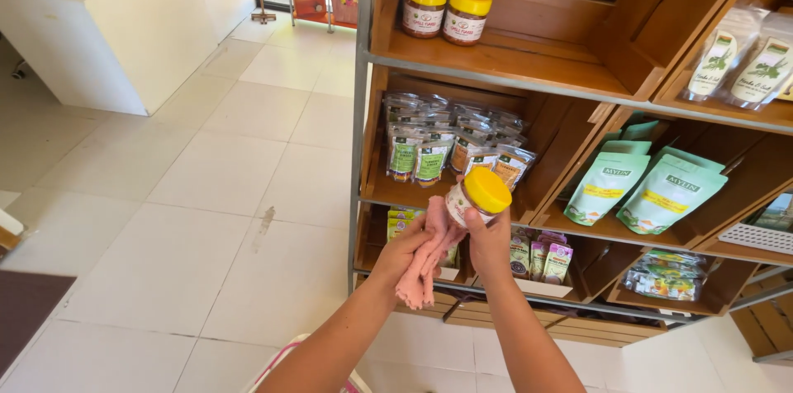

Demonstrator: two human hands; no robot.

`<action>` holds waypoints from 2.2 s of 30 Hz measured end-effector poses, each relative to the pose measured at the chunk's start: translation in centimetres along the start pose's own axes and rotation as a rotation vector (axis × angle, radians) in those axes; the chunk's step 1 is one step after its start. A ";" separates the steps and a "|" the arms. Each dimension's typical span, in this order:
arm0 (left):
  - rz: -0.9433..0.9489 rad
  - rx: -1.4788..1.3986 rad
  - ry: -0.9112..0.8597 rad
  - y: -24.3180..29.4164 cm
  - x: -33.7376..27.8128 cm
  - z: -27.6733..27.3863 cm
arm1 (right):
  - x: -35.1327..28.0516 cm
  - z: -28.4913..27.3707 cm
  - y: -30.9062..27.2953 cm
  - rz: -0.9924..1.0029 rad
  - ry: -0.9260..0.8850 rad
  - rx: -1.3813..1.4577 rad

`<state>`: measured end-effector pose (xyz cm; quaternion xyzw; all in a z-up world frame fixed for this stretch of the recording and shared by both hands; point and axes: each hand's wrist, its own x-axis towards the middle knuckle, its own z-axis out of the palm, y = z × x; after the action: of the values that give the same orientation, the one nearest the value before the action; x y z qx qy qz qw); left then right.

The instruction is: Wiping down jars and spice bottles with a pink cloth and placing them onto a wooden display shelf.

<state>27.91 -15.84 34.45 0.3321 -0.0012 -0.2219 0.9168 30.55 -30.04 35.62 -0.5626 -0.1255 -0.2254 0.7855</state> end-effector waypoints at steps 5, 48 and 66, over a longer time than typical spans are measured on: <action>0.232 0.534 -0.036 1.9 2.5 0.7 | 5.4 -3.2 0.9 -0.027 -0.158 -0.164; 1.307 2.001 0.738 21.0 20.0 17.5 | 49.4 1.5 1.6 -0.006 -0.427 -0.495; 1.510 1.749 0.590 15.7 7.8 15.1 | 46.0 -0.8 0.2 -0.287 -0.200 -0.685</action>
<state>39.09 -17.54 54.65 0.7977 -0.1366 0.5347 0.2431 70.48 -40.50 55.89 -0.7883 -0.1966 -0.3060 0.4963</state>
